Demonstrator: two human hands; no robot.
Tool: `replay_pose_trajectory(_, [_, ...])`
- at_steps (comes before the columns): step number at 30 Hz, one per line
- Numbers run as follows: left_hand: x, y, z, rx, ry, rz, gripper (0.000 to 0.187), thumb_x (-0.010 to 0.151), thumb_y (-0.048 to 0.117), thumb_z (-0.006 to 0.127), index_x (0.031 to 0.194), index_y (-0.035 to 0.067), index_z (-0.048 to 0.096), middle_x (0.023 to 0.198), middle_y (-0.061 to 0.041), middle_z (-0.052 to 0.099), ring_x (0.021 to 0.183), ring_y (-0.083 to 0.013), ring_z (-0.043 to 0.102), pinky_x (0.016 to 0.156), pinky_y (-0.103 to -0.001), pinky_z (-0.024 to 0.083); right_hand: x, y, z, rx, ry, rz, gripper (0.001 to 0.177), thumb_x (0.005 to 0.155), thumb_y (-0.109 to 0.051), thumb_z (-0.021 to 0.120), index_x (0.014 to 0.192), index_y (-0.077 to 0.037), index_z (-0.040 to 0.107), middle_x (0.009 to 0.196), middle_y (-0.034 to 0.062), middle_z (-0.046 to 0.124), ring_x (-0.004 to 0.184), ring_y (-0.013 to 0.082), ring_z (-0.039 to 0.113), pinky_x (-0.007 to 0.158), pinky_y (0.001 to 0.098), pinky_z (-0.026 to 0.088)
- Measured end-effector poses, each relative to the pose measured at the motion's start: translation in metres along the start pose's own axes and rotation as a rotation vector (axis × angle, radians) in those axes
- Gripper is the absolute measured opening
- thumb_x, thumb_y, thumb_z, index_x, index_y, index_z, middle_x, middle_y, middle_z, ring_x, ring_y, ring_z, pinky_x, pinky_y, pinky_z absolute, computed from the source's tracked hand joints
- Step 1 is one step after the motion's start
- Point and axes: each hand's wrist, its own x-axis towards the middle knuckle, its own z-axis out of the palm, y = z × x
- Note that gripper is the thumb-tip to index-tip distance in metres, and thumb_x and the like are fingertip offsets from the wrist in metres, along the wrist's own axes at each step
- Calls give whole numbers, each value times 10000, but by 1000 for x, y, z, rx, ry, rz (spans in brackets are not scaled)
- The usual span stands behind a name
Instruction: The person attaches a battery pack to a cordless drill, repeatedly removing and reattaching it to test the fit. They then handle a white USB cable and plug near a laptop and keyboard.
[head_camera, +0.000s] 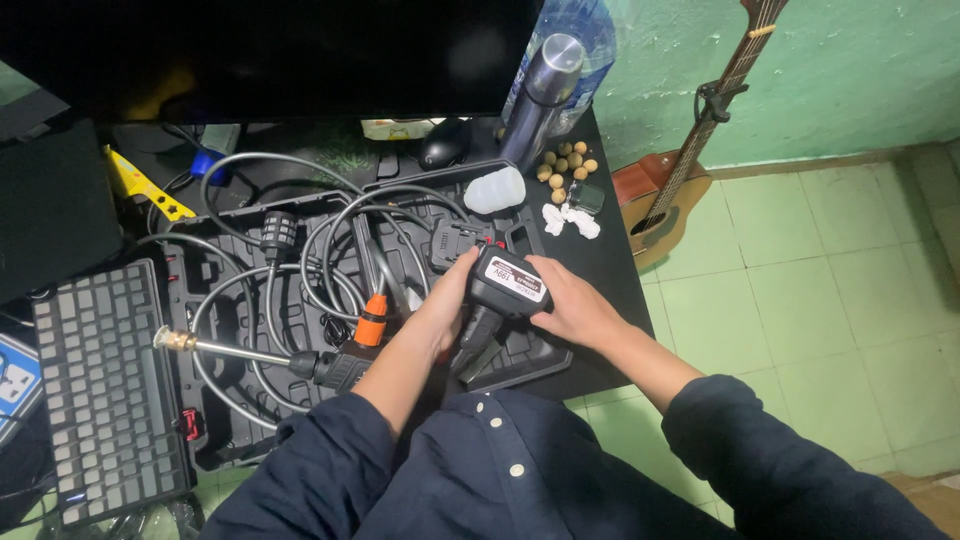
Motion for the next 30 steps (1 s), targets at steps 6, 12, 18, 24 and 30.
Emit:
replay_pose_trajectory(6, [-1, 1, 1, 45, 2, -26, 675, 919, 634, 519, 1323, 112, 658, 1335, -119, 670, 1248, -269, 593, 1067, -414, 433, -8, 2, -1, 23, 32, -39, 818, 672, -89, 831, 1391, -38, 445, 1262, 198, 588, 1142, 417, 606, 910, 437, 523])
replay_pose_trajectory(12, [2, -5, 1, 27, 61, 47, 706, 906, 614, 582, 1290, 32, 687, 1345, -154, 682, 1241, -270, 628, 1056, -401, 460, -11, -1, 0, 23, 75, -55, 811, 675, -72, 825, 1390, -30, 445, 1246, 200, 587, 1118, 420, 608, 887, 439, 523])
replay_pose_trajectory(18, [-12, -11, 8, 284, 269, 234, 789, 933, 655, 513, 1280, -33, 683, 1278, -162, 718, 1201, -227, 653, 1050, -360, 453, -12, -8, -7, -9, 94, -77, 812, 642, -74, 835, 1371, -31, 479, 1226, 183, 602, 1120, 403, 617, 901, 428, 523])
replay_pose_trajectory(24, [-35, -26, 17, 478, 211, 661, 803, 791, 442, 761, 1391, 46, 402, 1175, -206, 709, 1102, -237, 699, 945, -349, 545, -7, -5, -12, 29, 117, -208, 817, 614, -76, 835, 1348, -14, 482, 1294, 207, 565, 1190, 422, 583, 984, 427, 500])
replay_pose_trajectory(30, [-37, -24, 16, 586, 267, 672, 789, 832, 391, 825, 1439, 36, 467, 1269, -186, 681, 1188, -215, 658, 999, -315, 491, -11, 2, -7, 95, 60, -93, 883, 633, -85, 833, 1433, -40, 462, 1396, 179, 582, 1240, 378, 596, 1006, 408, 503])
